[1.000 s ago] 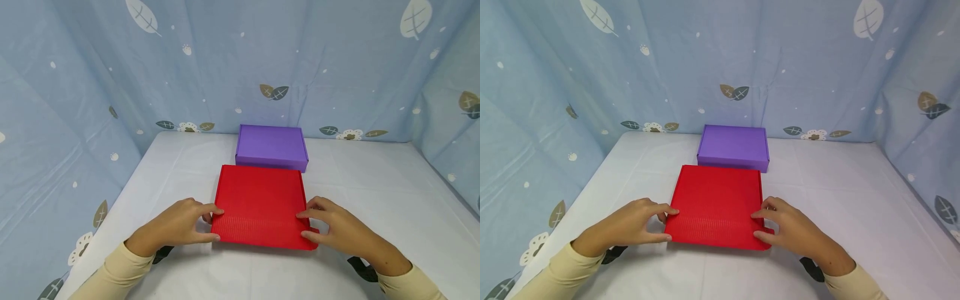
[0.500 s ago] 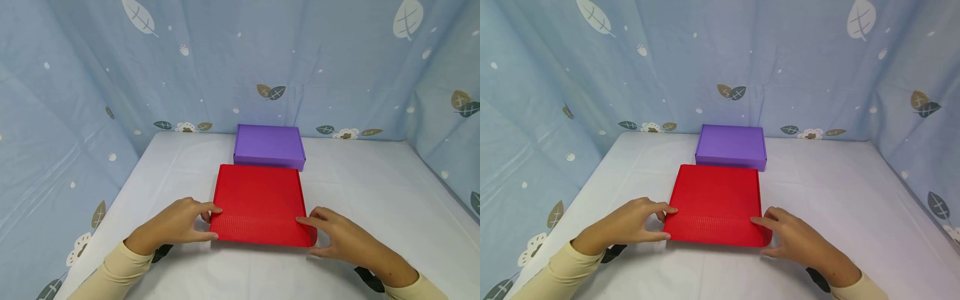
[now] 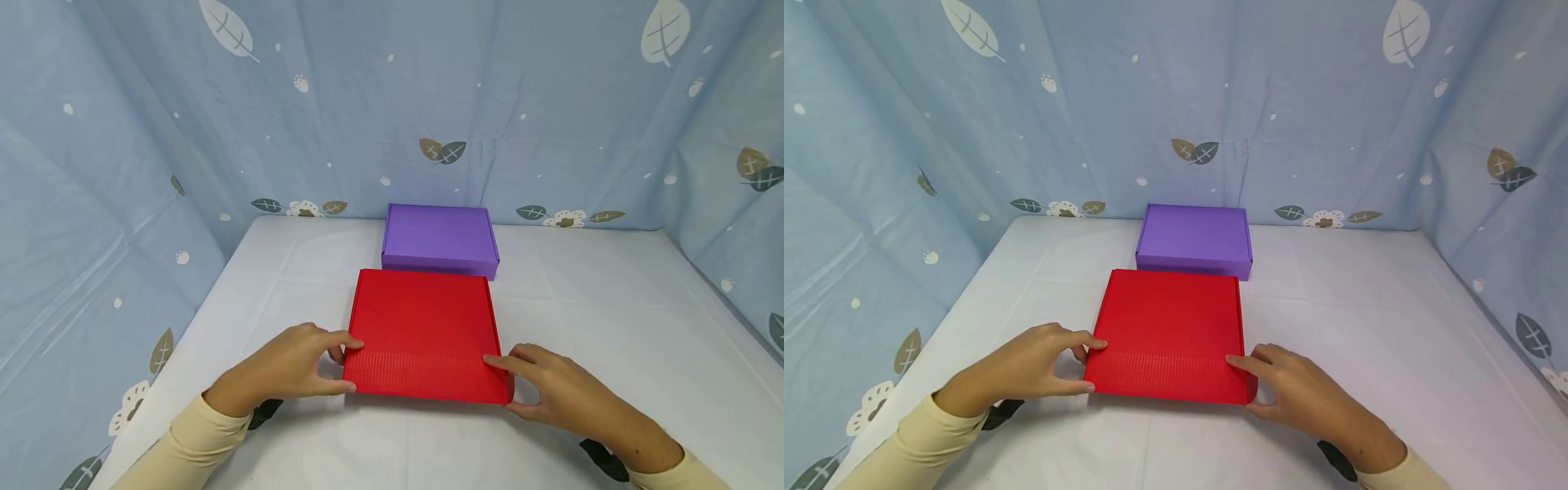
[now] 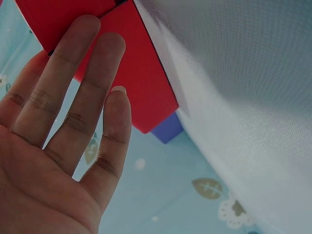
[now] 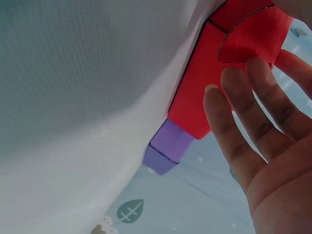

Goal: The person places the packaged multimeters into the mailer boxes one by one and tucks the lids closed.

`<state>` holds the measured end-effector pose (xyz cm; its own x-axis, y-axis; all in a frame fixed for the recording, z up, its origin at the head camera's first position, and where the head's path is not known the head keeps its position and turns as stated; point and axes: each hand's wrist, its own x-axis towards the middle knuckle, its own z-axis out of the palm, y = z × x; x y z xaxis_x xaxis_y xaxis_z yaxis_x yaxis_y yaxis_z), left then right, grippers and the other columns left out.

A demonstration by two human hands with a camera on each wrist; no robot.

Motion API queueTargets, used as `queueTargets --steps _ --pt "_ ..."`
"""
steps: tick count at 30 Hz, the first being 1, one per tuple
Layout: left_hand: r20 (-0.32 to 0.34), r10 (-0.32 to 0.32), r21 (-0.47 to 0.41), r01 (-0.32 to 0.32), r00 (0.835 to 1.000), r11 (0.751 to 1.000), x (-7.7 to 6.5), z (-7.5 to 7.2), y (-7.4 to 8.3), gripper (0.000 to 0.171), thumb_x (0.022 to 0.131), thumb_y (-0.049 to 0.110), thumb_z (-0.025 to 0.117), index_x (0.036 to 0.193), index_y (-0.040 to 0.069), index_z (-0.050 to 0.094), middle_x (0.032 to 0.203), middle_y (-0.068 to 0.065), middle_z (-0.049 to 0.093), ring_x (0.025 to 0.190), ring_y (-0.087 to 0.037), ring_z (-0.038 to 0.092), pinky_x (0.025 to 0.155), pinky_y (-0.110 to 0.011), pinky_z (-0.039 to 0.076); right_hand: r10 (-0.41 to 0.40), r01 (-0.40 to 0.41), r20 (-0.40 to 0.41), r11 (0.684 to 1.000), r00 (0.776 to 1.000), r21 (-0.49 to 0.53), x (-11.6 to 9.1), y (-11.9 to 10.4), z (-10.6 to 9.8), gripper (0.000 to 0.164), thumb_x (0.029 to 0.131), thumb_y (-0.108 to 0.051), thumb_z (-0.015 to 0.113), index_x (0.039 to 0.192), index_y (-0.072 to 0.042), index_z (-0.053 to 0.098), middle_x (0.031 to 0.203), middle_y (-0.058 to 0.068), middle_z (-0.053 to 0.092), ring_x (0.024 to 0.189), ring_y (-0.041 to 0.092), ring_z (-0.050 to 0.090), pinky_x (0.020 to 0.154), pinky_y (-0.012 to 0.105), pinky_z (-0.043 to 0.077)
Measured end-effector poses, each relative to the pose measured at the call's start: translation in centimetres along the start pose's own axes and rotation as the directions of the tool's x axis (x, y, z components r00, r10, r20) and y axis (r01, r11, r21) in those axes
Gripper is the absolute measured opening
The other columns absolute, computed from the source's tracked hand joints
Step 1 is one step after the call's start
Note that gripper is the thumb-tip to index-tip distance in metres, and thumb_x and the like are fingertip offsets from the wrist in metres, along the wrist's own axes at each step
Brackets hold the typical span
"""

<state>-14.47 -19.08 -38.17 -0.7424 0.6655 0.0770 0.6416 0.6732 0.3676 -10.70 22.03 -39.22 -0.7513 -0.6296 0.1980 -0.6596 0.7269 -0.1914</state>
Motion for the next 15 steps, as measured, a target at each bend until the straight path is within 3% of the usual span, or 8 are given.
queueTargets --steps 8,12,15 --pt "0.006 0.000 -0.010 0.000 1.000 1.000 -0.06 0.01 -0.05 0.048 0.081 0.046 0.081 0.120 0.022 0.069 0.088 0.014 0.073 0.080 0.001 0.067 0.090 -0.040 0.052 -0.077 0.073 -0.049 0.993 0.996 -0.089 0.12 -0.08 0.32 0.070 0.063 -0.025 0.092 0.128 -0.019 0.066 0.104 -0.003 0.067 0.092 0.013 0.064 0.074 0.032 0.060" --pt "0.014 -0.004 -0.021 0.004 1.000 1.000 -0.04 0.00 -0.11 0.048 0.081 0.046 0.081 0.121 0.022 0.068 0.088 0.015 0.073 0.080 0.002 0.067 0.092 -0.042 0.051 -0.027 0.026 -0.018 0.998 0.999 -0.055 0.15 -0.34 0.48 0.070 0.064 -0.023 0.090 0.128 -0.017 0.063 0.103 -0.004 0.067 0.091 0.010 0.064 0.072 0.027 0.059" --pt "0.016 -0.003 -0.025 0.004 1.000 1.000 -0.03 0.01 -0.16 0.048 0.081 0.046 0.080 0.121 0.022 0.068 0.088 0.015 0.073 0.081 0.002 0.067 0.093 -0.042 0.051 0.050 -0.051 0.043 0.998 0.998 0.026 0.23 -0.60 0.44 0.072 0.065 -0.021 0.090 0.130 -0.016 0.059 0.103 -0.005 0.066 0.089 0.007 0.064 0.070 0.022 0.058"
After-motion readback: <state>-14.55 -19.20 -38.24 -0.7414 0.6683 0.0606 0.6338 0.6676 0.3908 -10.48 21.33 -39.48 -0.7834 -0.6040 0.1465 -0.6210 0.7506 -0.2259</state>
